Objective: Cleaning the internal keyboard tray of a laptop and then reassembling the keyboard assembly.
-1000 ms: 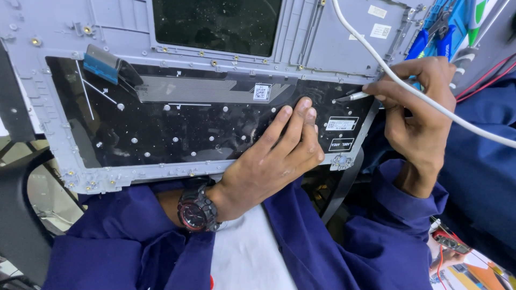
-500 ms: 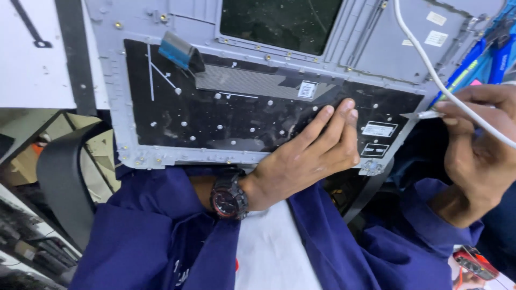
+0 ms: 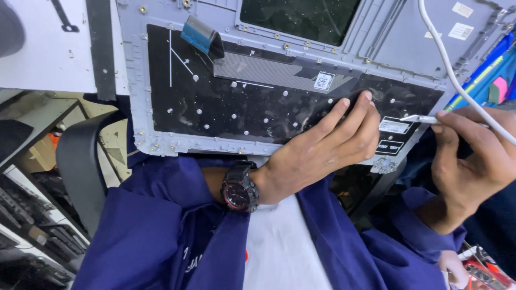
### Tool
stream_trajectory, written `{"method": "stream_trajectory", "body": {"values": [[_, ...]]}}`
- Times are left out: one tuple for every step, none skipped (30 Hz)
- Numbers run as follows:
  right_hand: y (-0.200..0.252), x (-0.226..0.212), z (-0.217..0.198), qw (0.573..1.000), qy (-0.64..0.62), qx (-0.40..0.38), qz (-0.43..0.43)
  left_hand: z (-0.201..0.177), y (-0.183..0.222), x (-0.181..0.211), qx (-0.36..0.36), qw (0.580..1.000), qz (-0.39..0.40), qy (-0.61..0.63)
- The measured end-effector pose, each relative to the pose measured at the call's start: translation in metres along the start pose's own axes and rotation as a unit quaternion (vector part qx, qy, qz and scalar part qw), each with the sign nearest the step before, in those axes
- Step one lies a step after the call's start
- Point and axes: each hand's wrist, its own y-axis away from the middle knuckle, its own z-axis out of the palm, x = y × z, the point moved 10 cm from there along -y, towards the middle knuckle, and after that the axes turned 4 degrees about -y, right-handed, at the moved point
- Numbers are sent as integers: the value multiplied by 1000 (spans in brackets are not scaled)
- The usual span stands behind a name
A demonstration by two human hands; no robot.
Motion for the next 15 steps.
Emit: {"method": "stream_trajectory", "body": {"values": [[-2, 1, 1, 1000, 5, -3, -4, -2, 1, -2, 4, 1000, -6, 2], [-4, 1, 3, 1000, 20, -11, -9, -2, 1, -3, 3, 1000, -7, 8], [-5, 1, 3, 999, 40, -15, -12, -3, 0, -3, 7, 1000, -4, 16], [-8, 0, 5, 999, 51, -14, -13, -5, -1, -5, 17, 1000, -6, 20], [-10, 2, 5, 998, 55, -5, -3, -8, -2, -8, 29, 999, -18, 29], [-11, 3, 5, 998, 59, 4, 6, -10, -2, -11, 42, 998, -29, 37], [-14, 2, 6, 998, 67, 2, 4, -12, -2, -12, 48, 997, -33, 41], [-16, 1, 6, 998, 60, 5, -1, -12, -3, -11, 45, 998, -28, 46], [-19, -1, 8, 999, 52, 9, -5, -11, -2, -11, 41, 998, -23, 49], [-20, 0, 7, 998, 58, 8, -8, -11, -3, -11, 46, 997, -26, 51], [-21, 0, 7, 998, 59, 14, -7, -11, -3, -11, 45, 998, -26, 46], [-21, 1, 8, 998, 60, 19, -6, -10, -3, -11, 44, 998, -26, 40], [-22, 1, 8, 998, 61, 17, -6, -11, -3, -11, 44, 998, -28, 41], [-24, 2, 8, 998, 60, 16, -6, -11, -3, -11, 45, 998, -27, 43], [-24, 2, 9, 998, 60, 15, -5, -11, -3, -12, 46, 998, -25, 45]]}}
